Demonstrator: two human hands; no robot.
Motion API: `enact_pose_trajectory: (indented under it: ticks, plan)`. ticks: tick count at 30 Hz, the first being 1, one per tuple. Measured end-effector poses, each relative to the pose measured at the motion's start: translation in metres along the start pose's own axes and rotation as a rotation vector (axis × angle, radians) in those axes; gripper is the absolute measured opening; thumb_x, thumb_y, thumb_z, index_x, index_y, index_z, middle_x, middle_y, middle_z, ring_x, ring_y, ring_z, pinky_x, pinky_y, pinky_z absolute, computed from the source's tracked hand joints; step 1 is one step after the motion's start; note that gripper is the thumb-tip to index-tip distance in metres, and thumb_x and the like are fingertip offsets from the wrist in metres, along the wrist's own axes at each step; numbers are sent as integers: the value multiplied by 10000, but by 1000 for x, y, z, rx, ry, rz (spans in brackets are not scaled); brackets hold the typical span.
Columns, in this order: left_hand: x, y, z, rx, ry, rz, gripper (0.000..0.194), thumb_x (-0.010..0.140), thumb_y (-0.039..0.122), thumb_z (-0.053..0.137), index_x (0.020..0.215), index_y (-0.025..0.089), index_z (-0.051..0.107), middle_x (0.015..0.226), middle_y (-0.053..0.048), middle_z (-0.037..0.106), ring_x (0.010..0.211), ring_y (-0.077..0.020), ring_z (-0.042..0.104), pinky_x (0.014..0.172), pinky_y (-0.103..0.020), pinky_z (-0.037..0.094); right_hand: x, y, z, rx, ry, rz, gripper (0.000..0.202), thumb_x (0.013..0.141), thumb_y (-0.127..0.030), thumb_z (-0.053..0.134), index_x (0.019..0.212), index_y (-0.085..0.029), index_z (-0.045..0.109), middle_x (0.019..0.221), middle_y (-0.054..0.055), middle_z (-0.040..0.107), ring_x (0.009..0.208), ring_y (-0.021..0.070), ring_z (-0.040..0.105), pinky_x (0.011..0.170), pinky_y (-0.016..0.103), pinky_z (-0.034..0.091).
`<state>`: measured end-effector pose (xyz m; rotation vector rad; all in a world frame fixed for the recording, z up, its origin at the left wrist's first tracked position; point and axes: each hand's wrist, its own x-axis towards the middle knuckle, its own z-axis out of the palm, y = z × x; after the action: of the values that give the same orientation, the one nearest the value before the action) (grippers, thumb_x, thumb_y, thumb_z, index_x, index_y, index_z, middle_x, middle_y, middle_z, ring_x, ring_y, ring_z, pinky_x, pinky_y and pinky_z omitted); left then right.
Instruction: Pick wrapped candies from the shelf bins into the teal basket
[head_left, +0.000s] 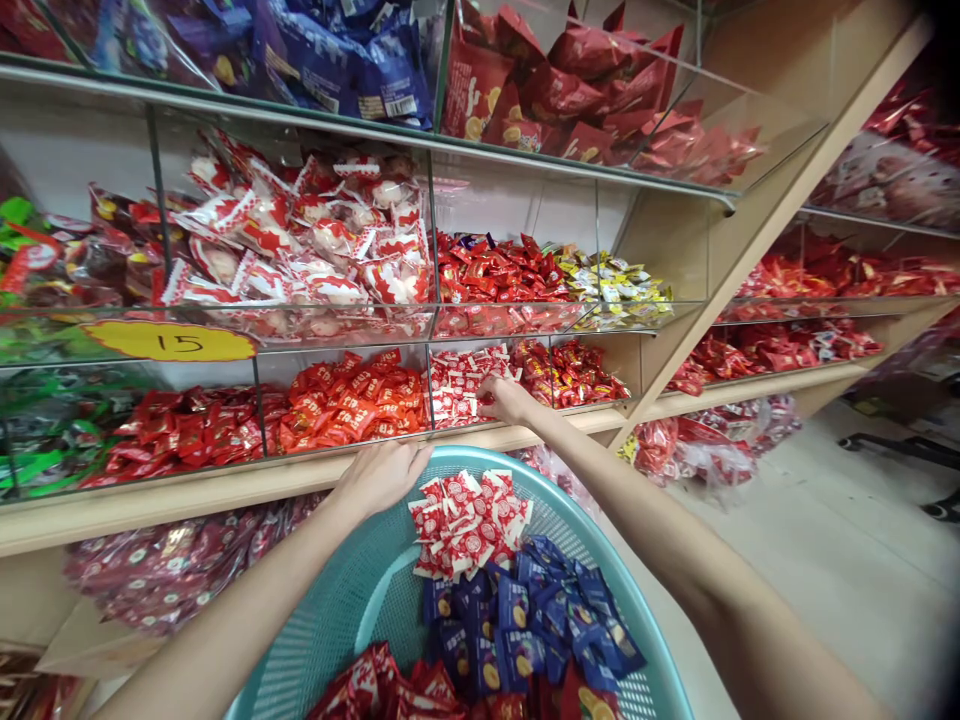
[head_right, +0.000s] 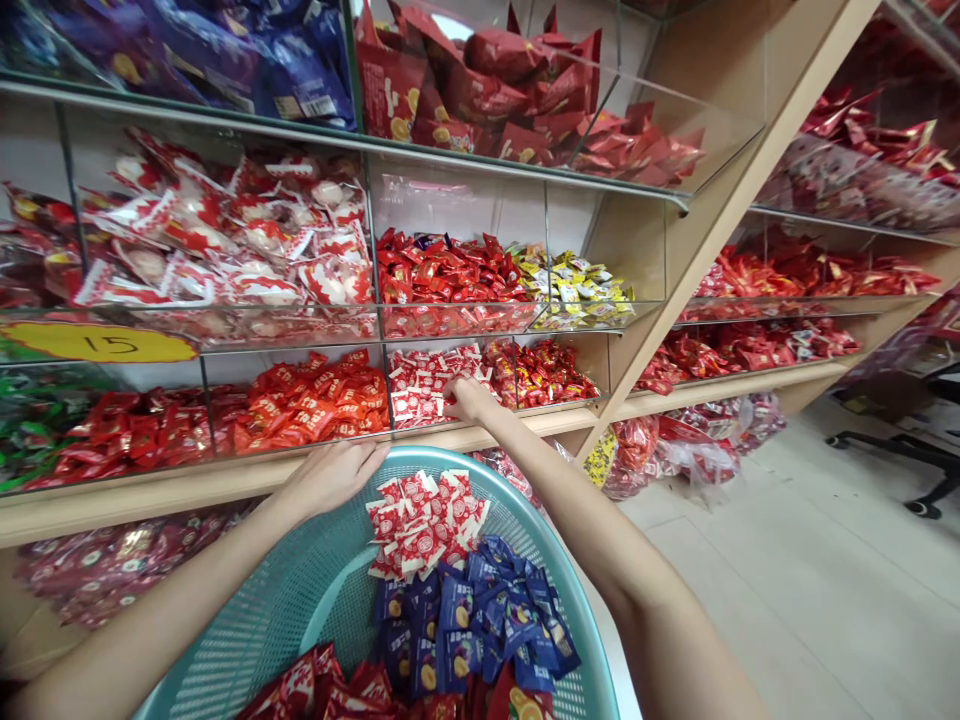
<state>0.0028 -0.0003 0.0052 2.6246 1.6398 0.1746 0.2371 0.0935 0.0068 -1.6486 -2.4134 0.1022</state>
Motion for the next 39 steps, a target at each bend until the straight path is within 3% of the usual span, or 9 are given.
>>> enact_pose_trajectory:
  ticks: [7,13,20,25,30,35,39]
  plan:
    - [1,2,-1,-10,-22,-15,571,896,492,149,878,169,620,916,-120,663,864,-264,617,742,-349,425,2,1,0,-5,-21,15,263,683,-256,637,930,-170,643,900,70,647,814,172,558,667,226,390]
    - [2,0,1,-8,-8,1,572,897,489,144,901,168,617,936,-128,660,873,-274,615,747,-363,423,-2,-2,-3,2,-24,-29,96,716,-180,569,760,-160,652,817,59,648,793,156,556,670,210,378]
    - [2,0,2,3,-4,2,570,898,490,145,904,168,615,949,-123,660,886,-268,614,759,-357,420,-18,0,-21,87,178,-126,106,760,-161,529,695,-140,610,799,57,603,750,134,527,682,216,366]
    - [2,0,1,26,-9,13,593,902,485,124,859,170,624,910,-116,668,860,-256,621,756,-347,420,-57,-28,-42,365,320,-159,147,809,-260,523,756,-142,592,749,31,591,689,116,519,652,224,388]
    - [2,0,2,23,-7,1,590,899,493,131,846,167,619,872,-109,666,823,-247,625,720,-329,425,-107,-65,-29,590,120,-275,116,825,-237,507,810,-152,585,780,24,587,684,109,538,611,219,425]
    - [0,0,3,23,36,39,572,905,478,125,882,174,609,909,-104,667,863,-257,620,737,-340,419,-127,-73,-1,445,29,-377,100,829,-175,488,817,-165,587,819,31,582,743,123,540,703,244,424]
    - [0,-1,3,28,26,35,577,904,485,122,889,175,609,921,-106,669,882,-261,617,748,-348,416,-131,-75,6,348,-4,-379,117,841,-177,463,833,-174,579,838,33,575,761,128,540,709,239,414]
